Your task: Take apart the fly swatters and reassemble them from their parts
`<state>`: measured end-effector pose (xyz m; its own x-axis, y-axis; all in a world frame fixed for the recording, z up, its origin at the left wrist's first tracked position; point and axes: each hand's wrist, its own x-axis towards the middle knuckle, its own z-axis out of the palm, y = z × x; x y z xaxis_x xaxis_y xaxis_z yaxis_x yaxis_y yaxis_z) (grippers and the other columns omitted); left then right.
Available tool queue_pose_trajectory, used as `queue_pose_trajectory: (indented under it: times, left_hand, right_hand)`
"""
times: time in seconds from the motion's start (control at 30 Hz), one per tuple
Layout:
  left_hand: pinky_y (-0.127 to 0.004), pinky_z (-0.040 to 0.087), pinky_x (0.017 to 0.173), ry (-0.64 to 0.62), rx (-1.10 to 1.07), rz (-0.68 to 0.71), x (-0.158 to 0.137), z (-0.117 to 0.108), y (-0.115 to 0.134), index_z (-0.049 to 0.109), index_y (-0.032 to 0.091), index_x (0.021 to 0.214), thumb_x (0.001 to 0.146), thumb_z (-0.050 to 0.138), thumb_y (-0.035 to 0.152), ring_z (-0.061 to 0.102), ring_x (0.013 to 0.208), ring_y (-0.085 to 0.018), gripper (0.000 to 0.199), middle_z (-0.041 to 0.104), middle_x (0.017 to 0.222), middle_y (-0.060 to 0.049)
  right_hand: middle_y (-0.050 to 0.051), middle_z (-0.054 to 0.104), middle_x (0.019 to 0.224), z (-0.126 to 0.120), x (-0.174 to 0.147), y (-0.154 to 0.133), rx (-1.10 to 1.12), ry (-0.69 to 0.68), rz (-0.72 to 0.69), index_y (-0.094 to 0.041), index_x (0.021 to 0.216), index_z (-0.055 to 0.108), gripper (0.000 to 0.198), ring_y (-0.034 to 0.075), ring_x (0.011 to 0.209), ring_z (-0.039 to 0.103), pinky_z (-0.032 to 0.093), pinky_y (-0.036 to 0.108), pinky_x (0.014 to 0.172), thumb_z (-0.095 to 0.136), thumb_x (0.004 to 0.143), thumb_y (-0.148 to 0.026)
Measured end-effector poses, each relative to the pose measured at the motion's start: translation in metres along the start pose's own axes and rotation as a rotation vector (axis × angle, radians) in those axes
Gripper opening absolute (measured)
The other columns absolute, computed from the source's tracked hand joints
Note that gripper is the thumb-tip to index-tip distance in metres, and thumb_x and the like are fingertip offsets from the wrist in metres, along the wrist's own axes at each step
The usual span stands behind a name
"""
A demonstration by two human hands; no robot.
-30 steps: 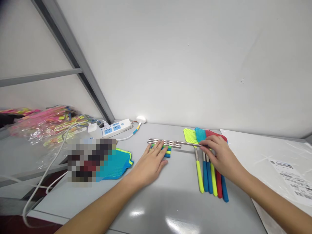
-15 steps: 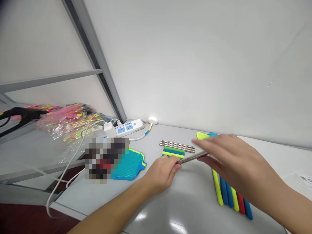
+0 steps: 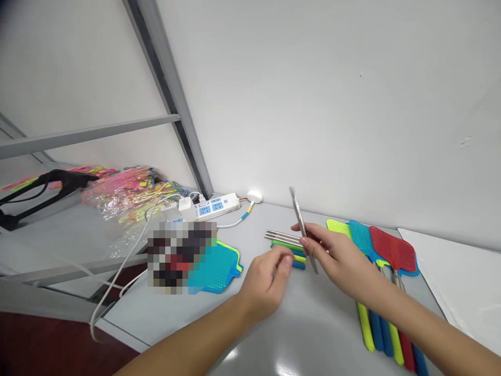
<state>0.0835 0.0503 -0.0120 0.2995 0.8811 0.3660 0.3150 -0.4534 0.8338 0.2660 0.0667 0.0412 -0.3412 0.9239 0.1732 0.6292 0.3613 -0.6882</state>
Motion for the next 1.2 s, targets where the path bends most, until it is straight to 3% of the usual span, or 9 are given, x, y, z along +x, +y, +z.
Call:
queue_pose_trajectory:
  times: [0.1, 0.2, 0.47, 0.63, 0.77, 0.83, 0.97, 1.03, 1.2]
  left_hand:
    - [-0.024, 0.039, 0.065, 0.246, -0.234, -0.149, 0.008, -0.006, -0.005, 0.052, 0.022, 0.1, 0.099, 0.035, 0.043, 0.051, 0.071, -0.014, 0.027, 0.055, 0.079, 0.0]
    - [-0.022, 0.037, 0.06, 0.357, -0.395, -0.227, 0.015, -0.009, -0.012, 0.05, 0.021, 0.087, 0.097, 0.035, 0.051, 0.044, 0.064, -0.012, 0.036, 0.048, 0.071, 0.002]
    - [-0.021, 0.036, 0.057, 0.278, -0.446, -0.222, 0.012, -0.006, -0.016, 0.049, 0.019, 0.076, 0.095, 0.042, 0.052, 0.044, 0.064, -0.01, 0.039, 0.051, 0.073, 0.001]
    - [-0.021, 0.03, 0.05, 0.154, -0.588, -0.255, 0.018, -0.006, -0.016, 0.051, 0.018, 0.077, 0.092, 0.045, 0.055, 0.038, 0.054, -0.007, 0.04, 0.046, 0.068, 0.003]
    - [-0.022, 0.02, 0.042, 0.013, -0.731, -0.416, 0.018, -0.003, -0.011, 0.054, 0.018, 0.083, 0.092, 0.029, 0.064, 0.024, 0.042, -0.007, 0.053, 0.034, 0.06, 0.007]
    - [-0.023, 0.024, 0.045, -0.036, -0.539, -0.336, 0.012, 0.0, -0.009, 0.055, 0.018, 0.08, 0.095, 0.028, 0.059, 0.028, 0.045, -0.009, 0.051, 0.034, 0.058, 0.006]
    - [-0.03, 0.04, 0.069, -0.179, 0.082, 0.16, 0.0, 0.005, -0.007, 0.06, 0.018, 0.084, 0.095, 0.041, 0.035, 0.05, 0.074, -0.017, 0.028, 0.057, 0.076, -0.004]
    - [-0.035, 0.042, 0.079, -0.216, 0.278, 0.296, 0.0, 0.007, -0.008, 0.062, 0.018, 0.095, 0.092, 0.044, 0.03, 0.052, 0.087, -0.022, 0.022, 0.062, 0.091, -0.008]
    - [-0.044, 0.04, 0.097, -0.198, 0.569, 0.184, 0.004, 0.006, -0.013, 0.051, 0.022, 0.127, 0.09, 0.051, 0.032, 0.046, 0.118, -0.028, 0.038, 0.05, 0.134, -0.011]
  right_hand:
    - [0.005, 0.069, 0.097, -0.006, -0.003, 0.006, -0.158, -0.071, -0.092, -0.03, 0.119, 0.06, 0.032, 0.024, 0.089, 0.065, 0.054, 0.036, 0.074, 0.04, 0.097, -0.041]
    - [0.007, 0.068, 0.106, -0.002, -0.012, 0.012, -0.223, -0.095, -0.154, -0.031, 0.121, 0.06, 0.032, 0.024, 0.094, 0.064, 0.054, 0.037, 0.078, 0.038, 0.098, -0.038]
    - [0.006, 0.069, 0.109, 0.0, -0.024, 0.018, -0.318, -0.034, -0.262, -0.031, 0.128, 0.057, 0.035, 0.023, 0.094, 0.066, 0.055, 0.035, 0.077, 0.041, 0.097, -0.031]
    - [0.006, 0.07, 0.108, -0.009, -0.019, 0.024, -0.319, -0.077, -0.204, -0.031, 0.126, 0.059, 0.034, 0.023, 0.092, 0.066, 0.055, 0.036, 0.076, 0.04, 0.097, -0.037]
    - [0.004, 0.072, 0.096, -0.018, 0.004, 0.043, -0.302, -0.03, -0.082, -0.03, 0.118, 0.06, 0.033, 0.022, 0.081, 0.067, 0.053, 0.034, 0.069, 0.04, 0.096, -0.043]
    - [0.002, 0.071, 0.083, -0.017, 0.021, 0.056, -0.308, -0.005, -0.017, -0.029, 0.113, 0.06, 0.031, 0.02, 0.068, 0.064, 0.05, 0.033, 0.061, 0.041, 0.095, -0.044]
    - [0.004, 0.069, 0.082, -0.001, 0.053, 0.075, -0.303, -0.084, -0.017, -0.024, 0.092, 0.062, 0.024, 0.019, 0.069, 0.061, 0.045, 0.032, 0.062, 0.044, 0.091, -0.038]
    - [0.004, 0.069, 0.084, 0.009, 0.064, 0.081, -0.281, -0.109, -0.016, -0.022, 0.086, 0.063, 0.022, 0.019, 0.071, 0.06, 0.044, 0.031, 0.063, 0.045, 0.089, -0.036]
    - [0.004, 0.068, 0.085, 0.023, 0.077, 0.088, -0.246, -0.124, -0.01, -0.021, 0.086, 0.063, 0.021, 0.018, 0.072, 0.06, 0.045, 0.029, 0.064, 0.047, 0.089, -0.034]
